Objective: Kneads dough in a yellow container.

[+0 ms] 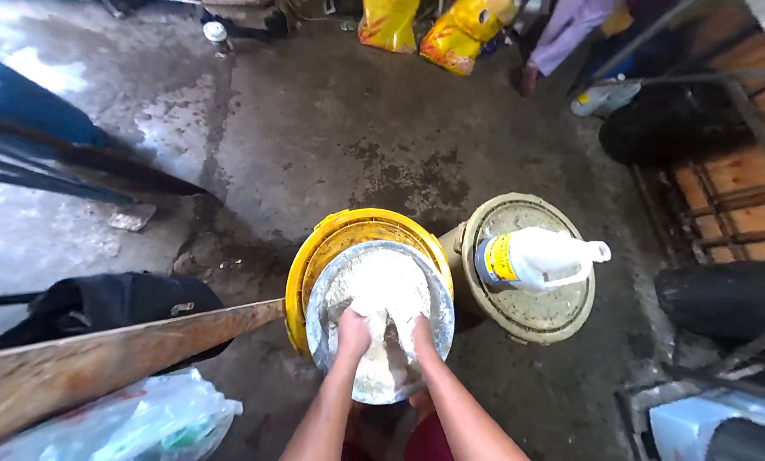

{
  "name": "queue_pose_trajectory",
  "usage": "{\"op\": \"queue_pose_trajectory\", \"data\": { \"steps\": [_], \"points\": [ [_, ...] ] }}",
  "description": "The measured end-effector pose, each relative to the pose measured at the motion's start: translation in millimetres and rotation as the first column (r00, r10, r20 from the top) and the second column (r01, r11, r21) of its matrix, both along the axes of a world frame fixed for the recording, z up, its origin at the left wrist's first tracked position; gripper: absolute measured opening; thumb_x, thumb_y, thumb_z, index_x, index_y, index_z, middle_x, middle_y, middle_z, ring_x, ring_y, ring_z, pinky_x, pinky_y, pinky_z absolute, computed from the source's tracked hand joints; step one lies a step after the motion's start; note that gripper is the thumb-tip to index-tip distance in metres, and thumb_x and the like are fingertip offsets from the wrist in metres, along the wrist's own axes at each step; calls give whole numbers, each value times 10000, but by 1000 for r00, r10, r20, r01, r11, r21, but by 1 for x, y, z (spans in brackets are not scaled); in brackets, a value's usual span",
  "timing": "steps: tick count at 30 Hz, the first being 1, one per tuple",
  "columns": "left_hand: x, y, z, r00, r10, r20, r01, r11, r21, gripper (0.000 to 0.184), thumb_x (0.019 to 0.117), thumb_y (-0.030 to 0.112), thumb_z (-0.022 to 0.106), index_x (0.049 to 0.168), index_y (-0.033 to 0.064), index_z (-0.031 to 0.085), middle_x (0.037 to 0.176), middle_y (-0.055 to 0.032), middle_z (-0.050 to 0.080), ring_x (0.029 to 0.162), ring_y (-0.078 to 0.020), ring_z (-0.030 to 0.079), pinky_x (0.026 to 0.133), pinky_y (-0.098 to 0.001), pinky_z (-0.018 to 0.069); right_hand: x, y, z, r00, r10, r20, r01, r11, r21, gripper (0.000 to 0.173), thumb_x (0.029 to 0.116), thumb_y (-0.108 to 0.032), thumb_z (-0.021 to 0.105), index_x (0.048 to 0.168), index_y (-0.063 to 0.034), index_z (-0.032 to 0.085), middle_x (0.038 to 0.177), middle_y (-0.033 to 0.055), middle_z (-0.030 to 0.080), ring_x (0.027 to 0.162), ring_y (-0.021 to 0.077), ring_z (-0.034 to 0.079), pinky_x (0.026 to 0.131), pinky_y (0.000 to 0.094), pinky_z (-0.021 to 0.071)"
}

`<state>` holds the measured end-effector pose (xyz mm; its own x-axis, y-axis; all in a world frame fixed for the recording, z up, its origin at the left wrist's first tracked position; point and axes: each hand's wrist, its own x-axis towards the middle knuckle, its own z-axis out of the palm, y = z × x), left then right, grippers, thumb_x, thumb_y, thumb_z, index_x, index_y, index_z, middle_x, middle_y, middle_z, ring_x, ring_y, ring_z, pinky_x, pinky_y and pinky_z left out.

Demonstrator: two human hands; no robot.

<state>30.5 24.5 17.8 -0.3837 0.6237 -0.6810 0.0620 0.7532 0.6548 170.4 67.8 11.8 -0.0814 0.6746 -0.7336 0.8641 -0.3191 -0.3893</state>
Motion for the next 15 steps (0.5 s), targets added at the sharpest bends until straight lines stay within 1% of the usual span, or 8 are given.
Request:
{"op": "queue_pose_trajectory", "data": {
  "steps": [3,5,6,7,9,11,12,15],
  "points": [
    [0,0,8,997,-17,-73,14,999,-39,309,1012,109,581,1265,-60,637,1188,-267,676,1152,-373,645,1029,-557,478,9,0,4,992,126,23,-127,992,25,445,1022,-184,601,1361,103,566,1356,294,608,1313,376,573,1144,473,428],
    [4,-6,7,996,6,-85,-8,1000,-26,360,996,68,577,1324,-79,590,1251,-279,649,1210,-374,619,1069,-537,460,19,5,-9,954,296,49,-296,955,-18,406,1028,-160,578,1348,90,585,1355,281,614,1315,373,574,1144,481,428],
    [8,-8,7,995,40,-88,-40,999,-5,408,982,46,585,1368,-83,552,1296,-280,630,1247,-366,601,1095,-522,446,24,12,-12,919,390,55,-387,920,-56,399,1024,-150,573,1345,86,589,1358,282,610,1316,378,571,1144,495,427],
    [12,-10,9,991,96,-97,-94,995,26,462,958,25,597,1400,-85,519,1323,-277,616,1268,-353,588,1110,-506,437,26,22,-13,883,465,61,-461,885,-64,395,1027,-171,573,1346,60,605,1353,267,621,1310,370,580,1138,496,436],
    [25,-16,10,964,237,-120,-227,970,85,521,934,13,615,1432,-79,491,1361,-261,600,1303,-321,569,1139,-471,421,26,44,2,841,538,53,-537,843,-22,401,1029,-198,576,1358,28,616,1347,255,631,1301,367,589,1131,499,443],
    [45,-28,6,915,361,-180,-351,933,85,515,918,21,652,1401,-94,516,1355,-272,602,1304,-332,569,1141,-475,421,26,67,16,796,604,45,-605,794,49,417,1040,-206,562,1382,29,596,1362,260,621,1318,367,577,1139,486,434],
    [57,-34,5,893,389,-225,-386,921,61,539,909,30,672,1405,-107,508,1389,-289,572,1337,-354,538,1164,-485,392,23,79,19,770,637,37,-637,767,75,426,1045,-203,553,1400,31,578,1394,264,597,1350,364,550,1160,474,412],
    [103,-47,8,842,416,-345,-461,885,-59,621,890,58,691,1439,-124,466,1493,-345,449,1422,-430,430,1197,-532,326,10,107,11,694,719,12,-706,678,203,476,1035,-306,577,1435,-47,582,1455,234,562,1392,342,515,1174,460,398]
  ]
}}
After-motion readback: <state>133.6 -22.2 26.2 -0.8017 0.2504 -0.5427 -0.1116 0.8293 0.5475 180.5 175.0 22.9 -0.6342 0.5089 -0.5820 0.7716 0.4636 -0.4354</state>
